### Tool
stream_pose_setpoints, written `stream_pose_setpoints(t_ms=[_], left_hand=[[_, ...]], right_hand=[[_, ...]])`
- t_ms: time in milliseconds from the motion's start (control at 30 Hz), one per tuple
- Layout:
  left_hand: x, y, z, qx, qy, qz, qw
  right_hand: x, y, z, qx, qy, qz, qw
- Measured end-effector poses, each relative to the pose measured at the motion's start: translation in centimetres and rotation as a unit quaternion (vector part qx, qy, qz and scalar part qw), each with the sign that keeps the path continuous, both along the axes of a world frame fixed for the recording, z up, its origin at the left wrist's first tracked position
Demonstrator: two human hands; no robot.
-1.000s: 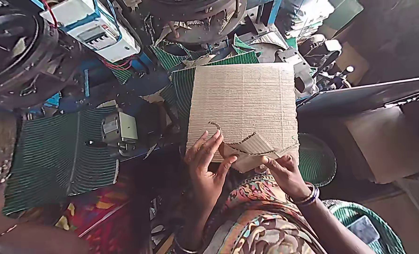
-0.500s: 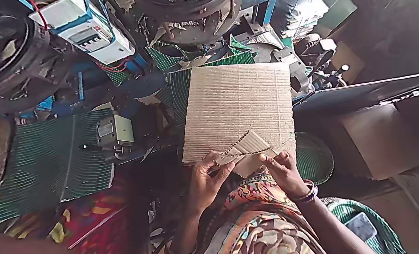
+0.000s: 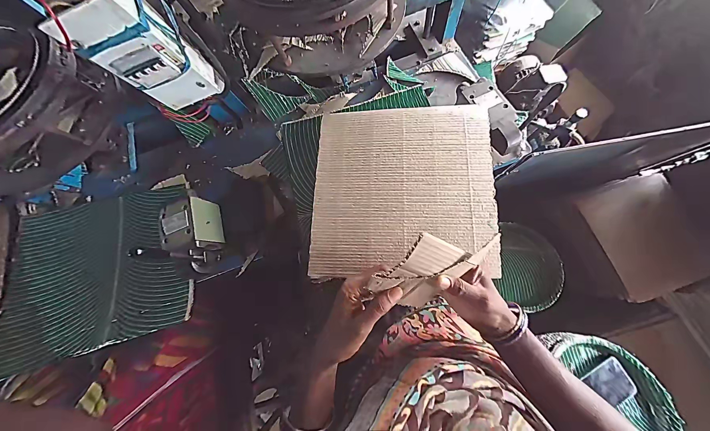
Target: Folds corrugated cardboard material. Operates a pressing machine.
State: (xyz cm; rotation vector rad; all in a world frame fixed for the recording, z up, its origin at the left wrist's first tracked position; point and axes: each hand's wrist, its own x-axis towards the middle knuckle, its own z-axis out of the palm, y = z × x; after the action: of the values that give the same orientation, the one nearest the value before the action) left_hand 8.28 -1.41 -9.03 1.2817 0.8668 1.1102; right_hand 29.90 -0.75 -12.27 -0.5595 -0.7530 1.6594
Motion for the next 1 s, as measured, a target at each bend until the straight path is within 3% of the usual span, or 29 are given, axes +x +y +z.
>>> stream_pose_setpoints(t_ms=[100,300,400,567,767,867,1000], left_hand=[[0.0,0.2,-0.6,0.035,0.059,0.016,0.998],[0.1,0.6,-1.0,0.146,0.213,0.197,0.946],[0.3,0.5,-0.7,0.172,0.211,0.23,0.934],[1.0,0.4,-0.8,0.132,0.163,0.216,0.953],[2.7,-0.5,-1.2,0.113,0.165,0.218,0.955],[2.5,-0.5,-1.2,0.102,0.163,0.225,0.955],[2.0,-0.5,-1.3,0.041,0.088,0.212,0.972]], right_hand=[[-0.6,-0.1,0.2,-0.026,-0.009,-0.043,0.999],[-1.2,0.1,0.5,-0.035,-0.076,-0.108,0.991],[-1.6,0.0,0.1,-0.048,-0.095,-0.118,0.987],[-1.7,0.0,0.7,-0.075,-0.15,-0.147,0.975],[-2.0,-0.5,1.0,-0.036,-0.206,-0.157,0.965],[-2.0,-0.6,1.2,-0.026,-0.217,-0.137,0.966],[-1.2,-0.3,1.3,0.013,-0.215,-0.086,0.973]])
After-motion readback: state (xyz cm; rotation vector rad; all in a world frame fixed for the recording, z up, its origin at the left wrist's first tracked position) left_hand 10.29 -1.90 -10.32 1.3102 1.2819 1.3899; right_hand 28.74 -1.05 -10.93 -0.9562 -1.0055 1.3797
